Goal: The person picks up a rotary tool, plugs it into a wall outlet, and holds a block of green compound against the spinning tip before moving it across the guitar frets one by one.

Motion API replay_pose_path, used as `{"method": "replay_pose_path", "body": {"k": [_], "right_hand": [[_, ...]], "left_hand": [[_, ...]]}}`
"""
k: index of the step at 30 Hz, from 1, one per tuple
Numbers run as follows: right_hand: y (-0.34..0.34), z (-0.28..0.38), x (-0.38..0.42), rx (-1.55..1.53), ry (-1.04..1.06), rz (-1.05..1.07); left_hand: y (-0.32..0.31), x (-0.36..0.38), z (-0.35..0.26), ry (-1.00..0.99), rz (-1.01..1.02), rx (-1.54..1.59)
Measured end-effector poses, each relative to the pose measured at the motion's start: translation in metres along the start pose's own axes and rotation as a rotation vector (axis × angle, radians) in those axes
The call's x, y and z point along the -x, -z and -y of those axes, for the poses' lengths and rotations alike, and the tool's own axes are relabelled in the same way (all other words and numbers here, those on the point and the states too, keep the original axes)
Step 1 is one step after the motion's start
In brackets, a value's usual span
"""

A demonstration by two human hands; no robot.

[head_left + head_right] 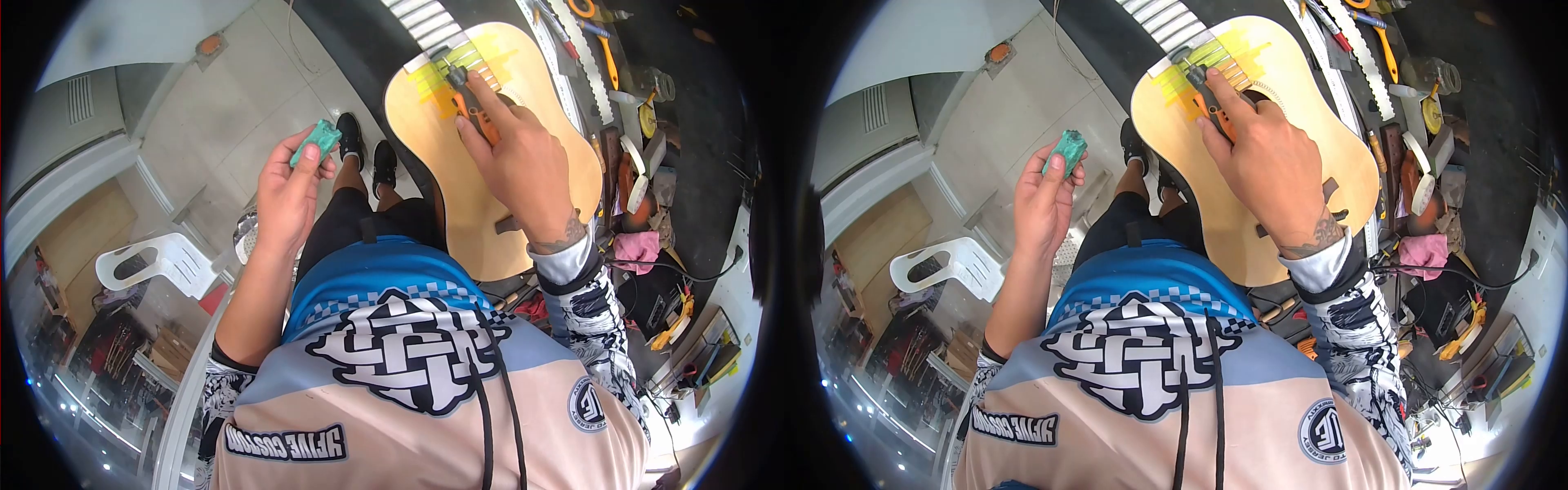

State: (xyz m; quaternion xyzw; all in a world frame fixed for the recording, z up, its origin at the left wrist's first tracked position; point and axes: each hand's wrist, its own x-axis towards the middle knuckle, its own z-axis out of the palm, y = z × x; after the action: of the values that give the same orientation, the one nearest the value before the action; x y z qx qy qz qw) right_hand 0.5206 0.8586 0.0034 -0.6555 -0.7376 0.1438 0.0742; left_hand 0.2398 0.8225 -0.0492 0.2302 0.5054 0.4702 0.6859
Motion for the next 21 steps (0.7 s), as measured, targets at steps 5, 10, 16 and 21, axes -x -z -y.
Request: {"method": "replay_pose_path", "body": {"k": [5, 10, 16, 21], "right_hand": [[0.004, -0.003, -0.003, 0.038, -0.034, 0.006], [0.007, -0.019, -0.01, 0.055, -0.058, -0.029], [0.013, -0.026, -0.012, 0.056, -0.096, -0.026], [0.01, -0.014, -0.004, 0.023, -0.018, -0.042]], "left_hand": [[0.001, -0.002, -0.001, 0.003, 0.003, -0.001], [0.0, -0.003, -0.001, 0.005, 0.008, -0.009], [-0.003, -0.004, 0.001, 0.01, 0.004, -0.014], [-0.004, -0.005, 0.001, 0.011, 0.001, -0.01]]}}
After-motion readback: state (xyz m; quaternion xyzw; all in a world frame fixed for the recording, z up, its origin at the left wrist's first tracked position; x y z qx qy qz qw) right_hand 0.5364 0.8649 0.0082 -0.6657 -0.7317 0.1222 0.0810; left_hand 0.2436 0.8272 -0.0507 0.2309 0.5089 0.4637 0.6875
